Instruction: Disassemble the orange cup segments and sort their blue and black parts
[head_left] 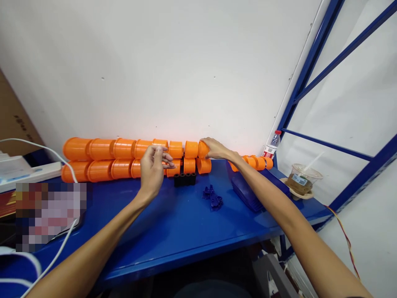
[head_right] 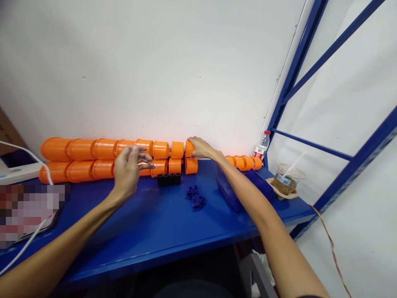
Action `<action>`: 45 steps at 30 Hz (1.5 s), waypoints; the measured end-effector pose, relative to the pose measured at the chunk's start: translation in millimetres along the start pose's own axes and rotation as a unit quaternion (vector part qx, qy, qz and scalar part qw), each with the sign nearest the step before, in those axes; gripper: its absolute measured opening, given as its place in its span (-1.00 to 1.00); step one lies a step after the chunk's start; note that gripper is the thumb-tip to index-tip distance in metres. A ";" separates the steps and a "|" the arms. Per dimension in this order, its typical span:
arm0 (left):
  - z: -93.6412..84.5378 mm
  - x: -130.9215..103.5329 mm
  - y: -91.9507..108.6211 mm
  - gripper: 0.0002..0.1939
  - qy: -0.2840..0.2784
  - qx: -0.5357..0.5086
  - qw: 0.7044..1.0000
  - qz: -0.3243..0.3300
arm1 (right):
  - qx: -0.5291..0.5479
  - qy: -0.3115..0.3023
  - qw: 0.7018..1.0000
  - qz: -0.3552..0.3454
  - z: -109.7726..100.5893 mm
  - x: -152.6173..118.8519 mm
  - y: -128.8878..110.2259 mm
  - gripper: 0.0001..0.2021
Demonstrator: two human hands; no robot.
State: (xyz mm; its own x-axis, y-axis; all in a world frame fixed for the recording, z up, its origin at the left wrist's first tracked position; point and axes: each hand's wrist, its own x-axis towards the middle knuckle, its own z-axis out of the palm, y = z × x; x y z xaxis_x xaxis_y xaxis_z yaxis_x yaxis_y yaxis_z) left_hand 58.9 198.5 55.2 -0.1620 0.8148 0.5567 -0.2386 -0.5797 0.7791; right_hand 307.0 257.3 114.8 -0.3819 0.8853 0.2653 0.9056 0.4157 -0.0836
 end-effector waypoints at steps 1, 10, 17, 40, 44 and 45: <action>0.4 -0.3 0.5 -0.58 0.001 0.000 1.000 0.001 | -0.001 0.006 1.000 0.000 -4.6 0.1 0.7 -0.31; 2.1 0.9 2.9 -0.57 -0.025 -0.006 0.995 -0.092 | -0.003 0.221 0.968 -0.117 -44.5 -60.5 -56.7 -0.31; 0.8 -4.5 14.2 -0.48 -0.119 -0.132 0.958 -0.224 | -0.048 0.215 0.936 -0.273 10.6 -96.1 -136.8 -0.38; 9.3 -25.1 -6.5 -0.56 -0.175 0.008 0.955 -0.240 | -0.123 0.137 0.981 -0.058 49.2 -79.1 -93.9 -0.71; 11.1 -19.8 5.5 -0.69 -0.155 -0.035 0.939 -0.306 | -0.123 0.143 0.978 -0.094 40.9 -77.4 -89.4 -0.72; 12.3 -18.5 8.9 -0.72 -0.152 -0.042 0.933 -0.323 | -0.121 0.143 0.977 -0.101 37.9 -77.3 -88.1 -0.73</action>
State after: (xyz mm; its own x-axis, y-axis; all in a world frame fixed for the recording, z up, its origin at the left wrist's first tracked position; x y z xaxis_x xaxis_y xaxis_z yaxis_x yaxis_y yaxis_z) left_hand 71.6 178.2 55.3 0.3176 0.9472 0.0441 -0.2695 0.0455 0.9619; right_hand 249.7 160.2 65.3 -0.5219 0.6814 0.5131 0.8471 0.4846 0.2181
